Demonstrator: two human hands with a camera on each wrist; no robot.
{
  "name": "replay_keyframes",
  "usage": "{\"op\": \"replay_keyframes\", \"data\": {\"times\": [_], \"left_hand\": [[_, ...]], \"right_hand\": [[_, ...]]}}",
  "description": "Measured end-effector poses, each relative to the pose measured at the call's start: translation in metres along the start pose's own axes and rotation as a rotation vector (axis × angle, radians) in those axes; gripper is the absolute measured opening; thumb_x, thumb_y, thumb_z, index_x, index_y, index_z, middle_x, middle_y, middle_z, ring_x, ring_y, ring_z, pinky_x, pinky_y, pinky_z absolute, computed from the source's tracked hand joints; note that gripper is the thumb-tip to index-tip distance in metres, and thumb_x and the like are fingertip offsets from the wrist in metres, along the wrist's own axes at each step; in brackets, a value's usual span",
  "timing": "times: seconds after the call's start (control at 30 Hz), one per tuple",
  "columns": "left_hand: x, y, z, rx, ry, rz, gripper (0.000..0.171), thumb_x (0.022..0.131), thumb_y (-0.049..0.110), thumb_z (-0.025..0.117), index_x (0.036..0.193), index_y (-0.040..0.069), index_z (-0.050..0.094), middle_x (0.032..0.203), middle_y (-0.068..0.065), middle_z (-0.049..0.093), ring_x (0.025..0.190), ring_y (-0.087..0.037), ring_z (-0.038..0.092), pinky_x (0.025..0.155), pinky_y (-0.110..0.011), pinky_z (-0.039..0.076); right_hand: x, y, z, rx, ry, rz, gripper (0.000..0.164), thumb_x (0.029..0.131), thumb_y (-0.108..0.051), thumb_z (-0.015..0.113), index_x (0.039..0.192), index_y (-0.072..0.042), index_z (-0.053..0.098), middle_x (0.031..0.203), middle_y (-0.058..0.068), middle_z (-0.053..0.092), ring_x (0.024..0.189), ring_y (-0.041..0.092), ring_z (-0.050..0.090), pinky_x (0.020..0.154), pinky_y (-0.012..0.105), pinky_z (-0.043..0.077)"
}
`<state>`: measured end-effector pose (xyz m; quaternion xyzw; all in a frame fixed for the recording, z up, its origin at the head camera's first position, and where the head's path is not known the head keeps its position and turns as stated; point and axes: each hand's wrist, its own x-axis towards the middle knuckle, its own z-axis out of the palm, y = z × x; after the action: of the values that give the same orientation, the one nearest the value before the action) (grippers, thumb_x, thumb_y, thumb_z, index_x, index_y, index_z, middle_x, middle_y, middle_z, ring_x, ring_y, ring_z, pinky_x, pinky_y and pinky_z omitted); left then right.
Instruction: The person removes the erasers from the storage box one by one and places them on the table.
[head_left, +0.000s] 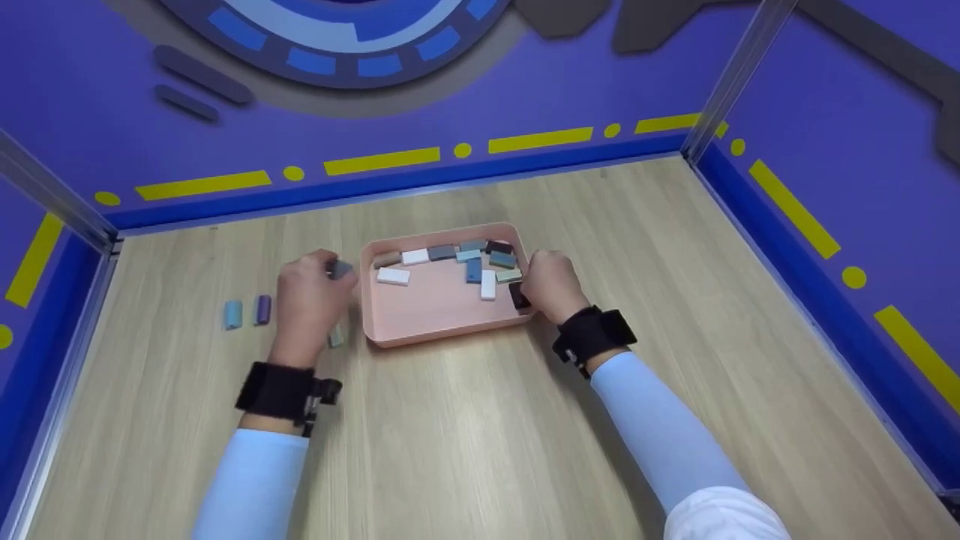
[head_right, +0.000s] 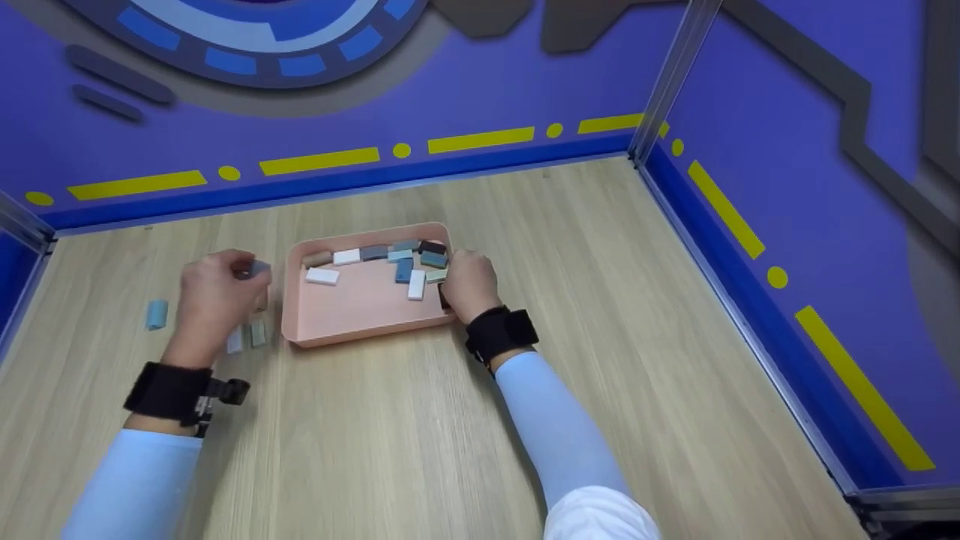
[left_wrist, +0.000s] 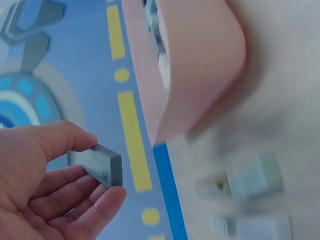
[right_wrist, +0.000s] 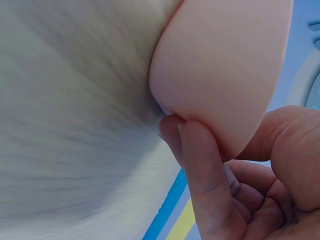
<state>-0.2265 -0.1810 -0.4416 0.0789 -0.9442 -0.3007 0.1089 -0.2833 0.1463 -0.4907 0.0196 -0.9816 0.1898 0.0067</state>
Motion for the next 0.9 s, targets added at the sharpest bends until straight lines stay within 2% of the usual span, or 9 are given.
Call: {"op": "replay_keyframes", "data": {"times": [0.13,0.3,0.47,0.6,0.73,0.9], "left_hand": [[-0.004,-0.019,-0.017,0.0,0.002,-0.099,0.039,0.083,0.023,0.061,0.114,0.0,0.062,0.105,-0.018,0.066,0.087,-0.027,0.064,0.071,-0.041,0.052],[-0.01,-0.043,-0.029,0.022,-0.005,-0.164,0.035,0.08,0.02,0.06,0.105,-0.004,0.065,0.1,-0.023,0.066,0.083,-0.032,0.064,0.07,-0.042,0.051],[-0.014,-0.059,-0.029,0.053,-0.038,-0.233,0.021,0.076,0.018,0.061,0.081,-0.002,0.066,0.077,-0.015,0.065,0.066,-0.027,0.059,0.056,-0.034,0.045],[-0.017,-0.067,-0.025,0.059,-0.076,-0.265,0.015,0.075,0.016,0.059,0.067,0.004,0.059,0.061,-0.006,0.055,0.053,-0.02,0.052,0.043,-0.029,0.039],[-0.019,-0.073,-0.021,0.067,-0.104,-0.273,0.009,0.072,0.013,0.059,0.071,0.004,0.056,0.066,-0.007,0.053,0.055,-0.021,0.051,0.043,-0.028,0.04],[-0.019,-0.077,-0.021,0.077,-0.152,-0.288,0.021,0.07,0.012,0.062,0.086,-0.001,0.058,0.077,-0.014,0.057,0.058,-0.023,0.054,0.043,-0.029,0.042]], "right_hand": [[0.001,0.0,0.0,0.008,0.004,-0.005,0.005,0.075,-0.004,0.059,0.073,-0.003,0.064,0.072,0.008,0.061,0.062,0.017,0.046,0.056,0.031,0.04],[0.0,0.0,0.0,0.017,-0.006,0.01,0.005,0.075,-0.003,0.059,0.077,-0.003,0.064,0.073,0.008,0.061,0.062,0.017,0.047,0.055,0.03,0.04],[-0.001,0.001,0.0,0.021,-0.009,0.01,0.005,0.076,-0.003,0.059,0.077,-0.003,0.064,0.072,0.007,0.06,0.062,0.017,0.047,0.054,0.03,0.039],[-0.002,0.002,0.001,0.021,-0.015,0.001,0.009,0.076,-0.002,0.057,0.069,-0.005,0.062,0.066,0.003,0.057,0.058,0.015,0.044,0.051,0.028,0.038],[-0.002,0.002,0.001,0.02,0.001,-0.015,0.015,0.075,-0.002,0.057,0.061,-0.007,0.059,0.062,0.002,0.054,0.057,0.015,0.042,0.05,0.027,0.037],[-0.001,0.002,0.0,0.018,0.012,-0.012,0.013,0.073,-0.002,0.057,0.062,-0.008,0.058,0.063,0.002,0.053,0.058,0.015,0.042,0.052,0.029,0.038]]}}
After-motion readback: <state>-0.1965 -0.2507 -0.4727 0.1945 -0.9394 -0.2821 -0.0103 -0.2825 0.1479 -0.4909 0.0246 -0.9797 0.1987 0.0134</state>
